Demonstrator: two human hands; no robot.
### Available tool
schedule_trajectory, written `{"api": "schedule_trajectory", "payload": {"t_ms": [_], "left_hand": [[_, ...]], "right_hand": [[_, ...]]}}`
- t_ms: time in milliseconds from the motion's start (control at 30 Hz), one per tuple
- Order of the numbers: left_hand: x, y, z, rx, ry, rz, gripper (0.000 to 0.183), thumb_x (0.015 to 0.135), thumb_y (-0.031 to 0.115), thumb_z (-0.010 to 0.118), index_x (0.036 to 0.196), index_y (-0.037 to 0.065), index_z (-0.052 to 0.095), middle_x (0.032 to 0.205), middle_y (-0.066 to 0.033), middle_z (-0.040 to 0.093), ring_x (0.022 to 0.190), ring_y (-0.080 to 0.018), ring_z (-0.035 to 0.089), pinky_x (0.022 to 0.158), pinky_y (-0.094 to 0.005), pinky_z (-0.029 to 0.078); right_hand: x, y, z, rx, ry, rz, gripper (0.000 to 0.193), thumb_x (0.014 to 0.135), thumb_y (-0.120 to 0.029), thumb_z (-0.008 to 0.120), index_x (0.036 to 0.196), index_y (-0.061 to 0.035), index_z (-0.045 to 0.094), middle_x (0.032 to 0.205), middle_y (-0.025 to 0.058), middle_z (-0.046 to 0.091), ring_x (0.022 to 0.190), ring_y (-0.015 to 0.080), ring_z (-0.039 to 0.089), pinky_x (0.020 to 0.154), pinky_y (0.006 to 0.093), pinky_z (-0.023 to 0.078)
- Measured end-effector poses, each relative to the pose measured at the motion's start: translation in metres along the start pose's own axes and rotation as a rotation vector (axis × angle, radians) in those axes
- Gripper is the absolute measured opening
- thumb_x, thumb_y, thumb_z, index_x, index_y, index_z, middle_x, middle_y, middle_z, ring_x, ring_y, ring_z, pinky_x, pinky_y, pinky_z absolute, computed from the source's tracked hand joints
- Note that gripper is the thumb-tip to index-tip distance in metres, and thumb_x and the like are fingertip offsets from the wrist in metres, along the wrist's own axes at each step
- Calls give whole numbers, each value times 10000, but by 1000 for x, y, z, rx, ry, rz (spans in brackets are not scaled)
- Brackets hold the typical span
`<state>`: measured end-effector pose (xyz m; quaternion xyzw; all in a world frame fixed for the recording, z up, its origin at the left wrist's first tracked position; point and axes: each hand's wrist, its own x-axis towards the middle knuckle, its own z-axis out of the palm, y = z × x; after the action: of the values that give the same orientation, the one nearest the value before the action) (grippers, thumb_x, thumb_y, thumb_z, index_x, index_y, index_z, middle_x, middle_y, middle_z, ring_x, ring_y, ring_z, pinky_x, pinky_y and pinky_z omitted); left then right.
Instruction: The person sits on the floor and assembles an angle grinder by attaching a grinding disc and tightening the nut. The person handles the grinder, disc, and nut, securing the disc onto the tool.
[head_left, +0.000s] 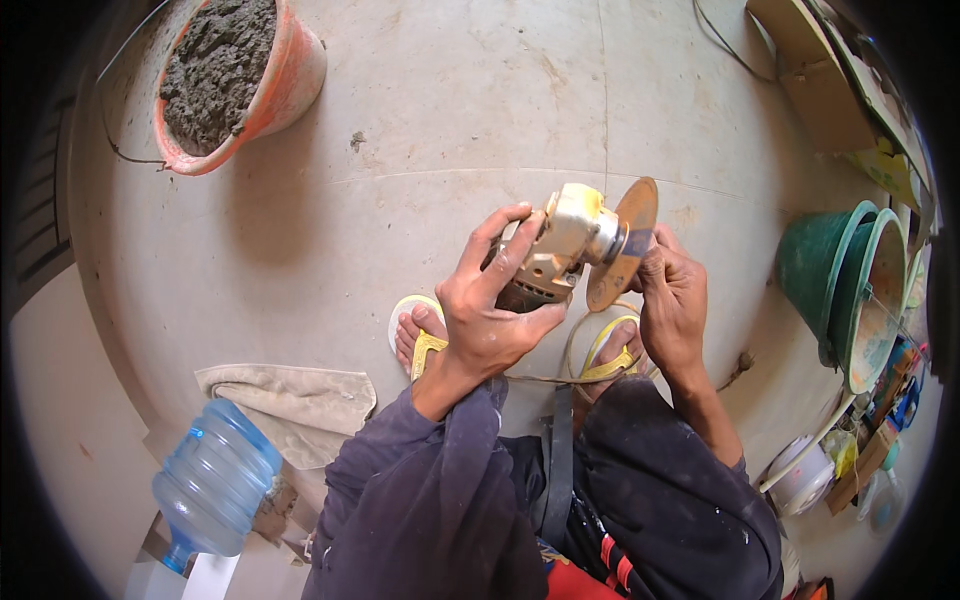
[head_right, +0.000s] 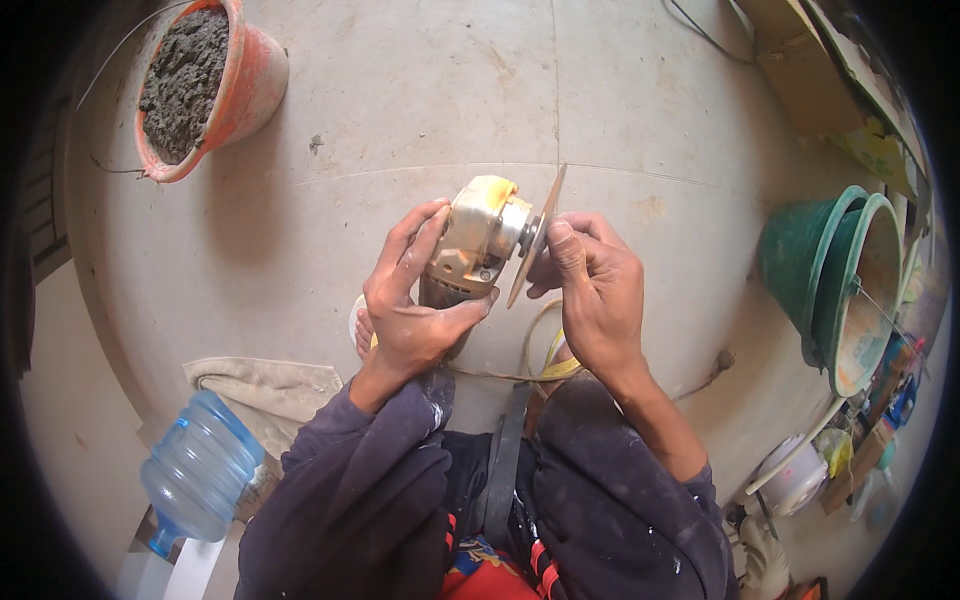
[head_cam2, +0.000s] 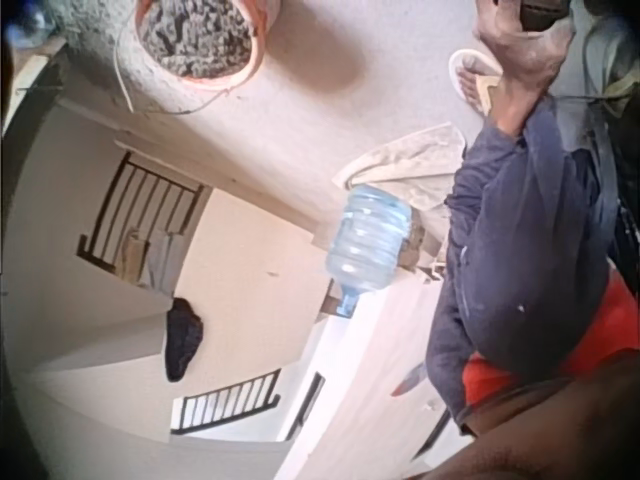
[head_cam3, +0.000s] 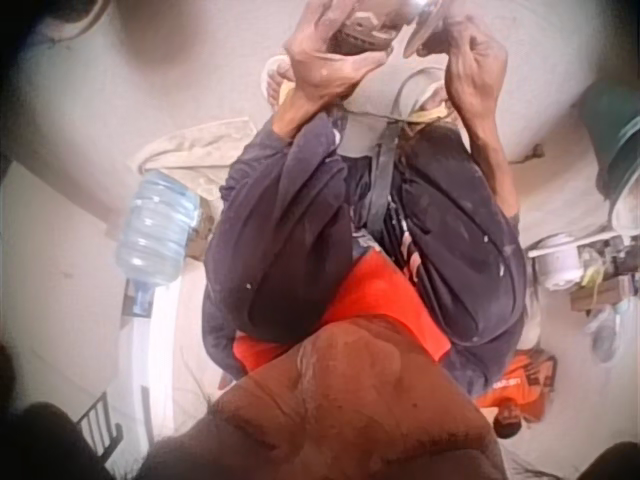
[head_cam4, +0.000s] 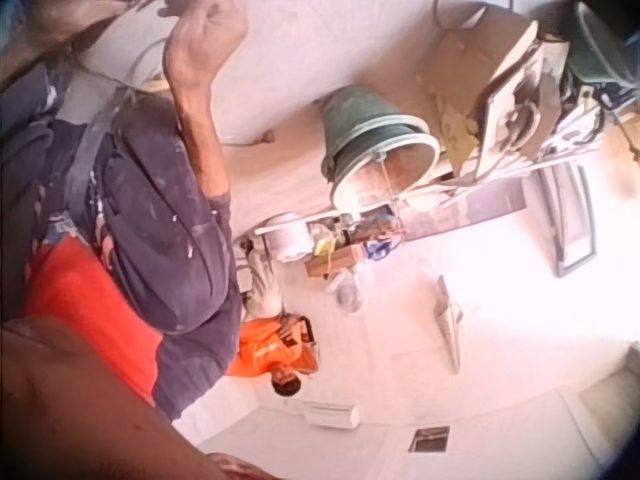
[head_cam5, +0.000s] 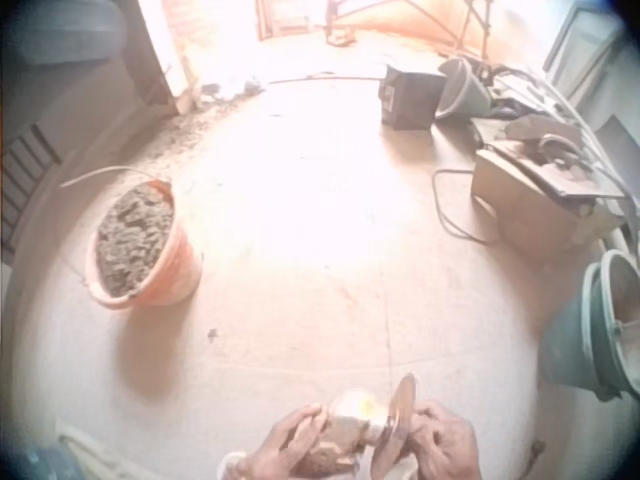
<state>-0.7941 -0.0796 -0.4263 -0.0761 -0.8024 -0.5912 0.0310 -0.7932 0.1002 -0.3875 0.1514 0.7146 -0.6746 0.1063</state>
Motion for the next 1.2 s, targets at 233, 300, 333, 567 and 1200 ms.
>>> {"api": "schedule_trajectory", "payload": {"t_ms": [233, 300, 333, 567, 1200], "left_hand": [[-10, -5, -2, -434, -35, -453, 837, 621, 48, 843, 1305, -40, 369, 1190, -180, 545, 1078, -227, 575, 924, -339, 481], [-8, -6, -2, -567, -59, -520, 849, 622, 33, 835, 1317, -36, 351, 1211, -176, 526, 1107, -228, 555, 951, -343, 468], [-7, -7, -3, -631, -66, -556, 856, 623, 25, 831, 1323, -34, 342, 1222, -175, 517, 1122, -229, 545, 964, -344, 461], [-19, -17, 3, -478, -166, -586, 891, 566, 23, 866, 1284, 33, 339, 1205, -127, 512, 1104, -211, 542, 970, -336, 458], [-23, -17, -3, -436, -172, -719, 878, 507, 30, 869, 1246, 50, 395, 1122, -95, 552, 1044, -185, 549, 937, -327, 446]], "right_hand": [[14, 12, -10, -533, 65, -529, 366, 668, -120, 813, 1012, -68, 697, 1159, 130, 491, 994, 237, 591, 811, 336, 545], [20, 26, -8, -471, 42, -584, 365, 666, -120, 811, 1009, -76, 697, 1147, 134, 495, 1001, 242, 591, 844, 355, 550], [22, 29, -4, -436, 26, -612, 364, 664, -120, 810, 1008, -80, 697, 1141, 136, 497, 1005, 244, 592, 860, 365, 552], [-2, 32, 11, -487, 95, -518, 333, 665, -160, 813, 959, -53, 696, 1061, 143, 550, 932, 270, 594, 704, 326, 577], [41, 23, -13, -605, -346, -1115, 354, 625, -37, 759, 952, 56, 661, 945, 135, 576, 749, 252, 623, 618, 328, 536]]}}
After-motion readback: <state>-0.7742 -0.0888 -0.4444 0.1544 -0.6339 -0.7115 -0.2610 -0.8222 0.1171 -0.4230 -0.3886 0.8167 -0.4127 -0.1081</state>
